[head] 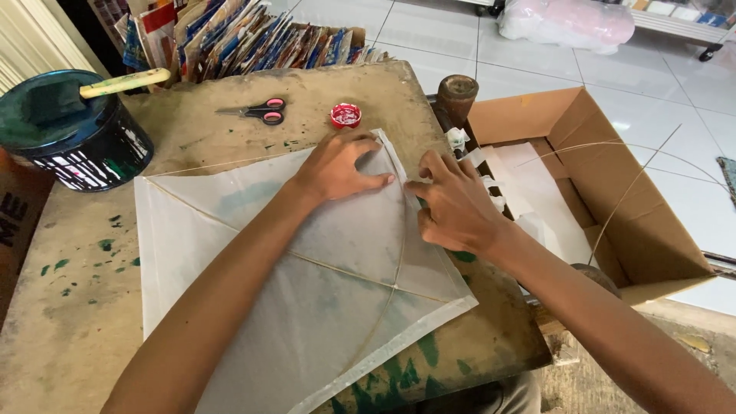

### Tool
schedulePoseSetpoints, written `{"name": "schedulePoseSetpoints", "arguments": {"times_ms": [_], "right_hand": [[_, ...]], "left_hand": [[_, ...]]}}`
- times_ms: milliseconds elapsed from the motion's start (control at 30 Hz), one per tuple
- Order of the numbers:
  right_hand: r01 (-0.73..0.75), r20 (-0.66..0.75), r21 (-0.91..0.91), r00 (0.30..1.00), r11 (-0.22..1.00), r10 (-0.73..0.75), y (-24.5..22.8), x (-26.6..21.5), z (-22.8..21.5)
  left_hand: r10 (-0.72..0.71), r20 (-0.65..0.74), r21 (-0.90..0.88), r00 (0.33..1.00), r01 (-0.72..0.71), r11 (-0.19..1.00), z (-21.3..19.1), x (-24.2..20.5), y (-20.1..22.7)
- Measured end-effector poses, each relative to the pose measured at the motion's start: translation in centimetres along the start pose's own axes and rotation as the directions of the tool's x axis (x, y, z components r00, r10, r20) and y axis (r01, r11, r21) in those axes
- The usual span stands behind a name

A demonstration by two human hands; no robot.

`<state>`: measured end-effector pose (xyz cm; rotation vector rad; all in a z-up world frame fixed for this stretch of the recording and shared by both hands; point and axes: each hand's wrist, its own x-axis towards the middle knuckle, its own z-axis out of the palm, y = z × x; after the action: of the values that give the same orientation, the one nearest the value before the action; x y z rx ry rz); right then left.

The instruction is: Assembling a kite by applying glue to the frame and folding the plastic covering over the edges.

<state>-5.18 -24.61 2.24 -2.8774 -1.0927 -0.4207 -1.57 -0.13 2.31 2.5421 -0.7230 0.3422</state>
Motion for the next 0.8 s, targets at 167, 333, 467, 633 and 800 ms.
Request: {"name": "schedulePoseSetpoints", "arguments": {"times_ms": [167,333,467,633,800], "right_hand": [[-0.054,-0.058,0.133,0.996,0.990,0.063,1.0,0.0,0.3],[-0.084,-0.115,0.304,0.986,0.949,0.124,4.2,4.3,3.0],[-0.084,-0.091,0.339,0.988,0.937,0.122,4.3,8.5,4.2],[-0.126,-0.045,0.261,0.989,0.957,0.143,4.7,10.1,5.5],[-0.152,-0.014,0.266,0.987,0.952,0.161,4.0,9.7,4.8]], "left_hand": [[0.007,-0.015,-0.025,1.000,-0.007,1.000,0.0,0.0,0.0],[-0.006,-0.023,-0.040,1.000,0.005,0.999,0.2,-0.1,0.0],[-0.019,-0.016,-0.075,1.000,0.018,0.997,1.9,0.6,-1.4],[-0.034,0.005,-0.096,0.999,0.034,0.995,1.3,0.8,-0.9],[-0.018,0.019,-0.080,1.000,0.019,0.997,0.6,0.3,-0.4]]}}
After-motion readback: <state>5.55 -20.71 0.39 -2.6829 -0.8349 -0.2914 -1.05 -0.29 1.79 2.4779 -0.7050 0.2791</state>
